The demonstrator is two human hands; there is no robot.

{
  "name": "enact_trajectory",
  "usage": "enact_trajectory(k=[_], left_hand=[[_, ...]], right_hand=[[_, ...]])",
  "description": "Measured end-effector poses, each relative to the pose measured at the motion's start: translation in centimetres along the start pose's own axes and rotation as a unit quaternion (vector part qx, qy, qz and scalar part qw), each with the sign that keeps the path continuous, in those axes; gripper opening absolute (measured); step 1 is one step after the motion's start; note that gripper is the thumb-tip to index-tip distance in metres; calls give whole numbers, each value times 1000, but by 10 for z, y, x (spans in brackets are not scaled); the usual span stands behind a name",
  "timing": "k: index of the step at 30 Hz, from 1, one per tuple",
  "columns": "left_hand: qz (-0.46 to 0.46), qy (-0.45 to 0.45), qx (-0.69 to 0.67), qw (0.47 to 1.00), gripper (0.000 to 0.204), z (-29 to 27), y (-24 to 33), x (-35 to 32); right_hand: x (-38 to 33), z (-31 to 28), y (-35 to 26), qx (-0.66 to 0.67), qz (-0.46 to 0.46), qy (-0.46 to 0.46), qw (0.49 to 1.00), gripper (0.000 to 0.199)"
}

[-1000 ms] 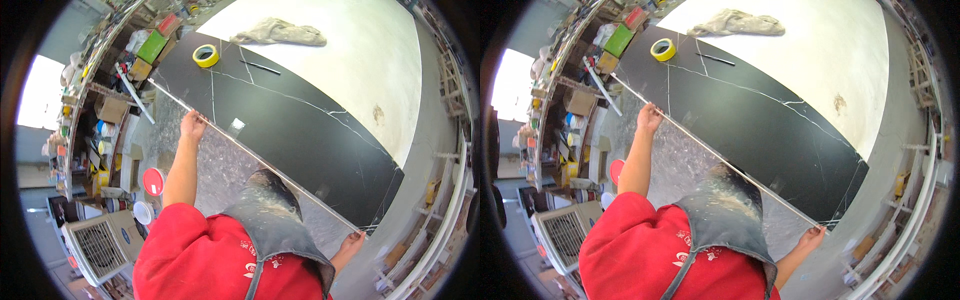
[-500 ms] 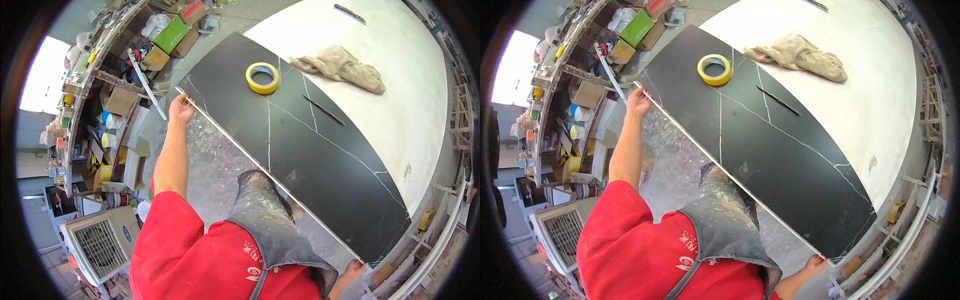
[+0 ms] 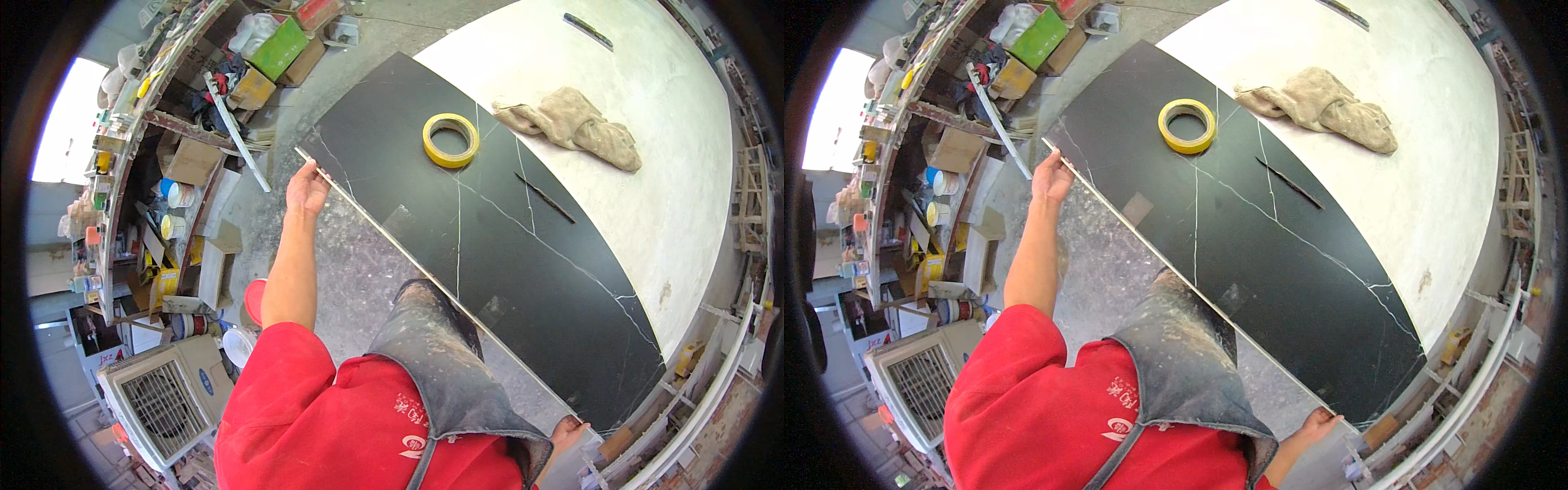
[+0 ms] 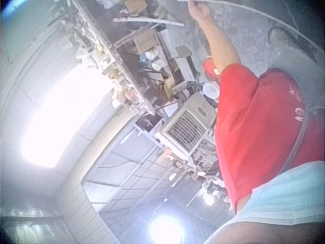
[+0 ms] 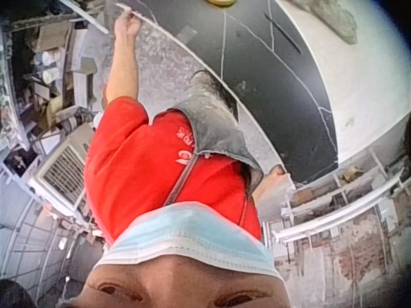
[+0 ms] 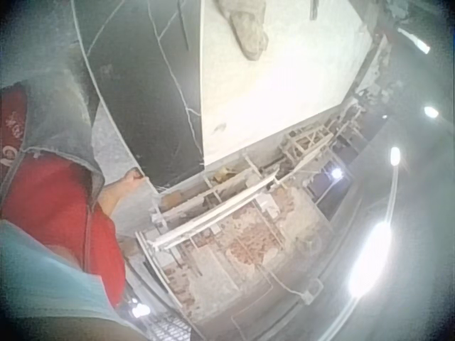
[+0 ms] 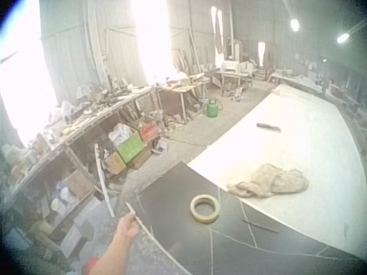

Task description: The person applies yellow masking tape along the edges of a large dark marble-patterned tile, then removes the tape and inspects the tile. The person walks through a workshop area and places the tile onto a metal rack.

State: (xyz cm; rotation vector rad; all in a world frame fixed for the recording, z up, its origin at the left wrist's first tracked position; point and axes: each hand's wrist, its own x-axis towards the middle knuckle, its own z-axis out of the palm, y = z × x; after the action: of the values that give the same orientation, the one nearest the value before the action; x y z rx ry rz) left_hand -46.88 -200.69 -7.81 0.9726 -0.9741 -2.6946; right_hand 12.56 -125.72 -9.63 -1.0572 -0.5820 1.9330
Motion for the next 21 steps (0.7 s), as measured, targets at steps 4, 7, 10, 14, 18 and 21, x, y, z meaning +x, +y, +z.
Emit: enact_trajectory(k=[4,7,10,14,18,21], left_hand=[[5,-33,7,999,3,-7,3,2],[0,-20,4,1000,4,-2,2,0],[-4,-21,1,1000,3,-3,2,1],[-3,-23,3,1000,3,-7,1,3],[1,-14,8,1000,5,-7,1,5],[-9,-17,5,1000,6,-11,0,6]], right_hand=[[-3,7,6,-17,-18,2,1000,29],[1,1,4,0,-14,-1,1000,29],[5,-6,3,0,-12,2,1000,30],[9,-8,4,-14,-21,9,1000,31],[6,-8,4,-8,-20,-17,1000,32],[6,-8,4,-12,-19,-18,1000,34]])
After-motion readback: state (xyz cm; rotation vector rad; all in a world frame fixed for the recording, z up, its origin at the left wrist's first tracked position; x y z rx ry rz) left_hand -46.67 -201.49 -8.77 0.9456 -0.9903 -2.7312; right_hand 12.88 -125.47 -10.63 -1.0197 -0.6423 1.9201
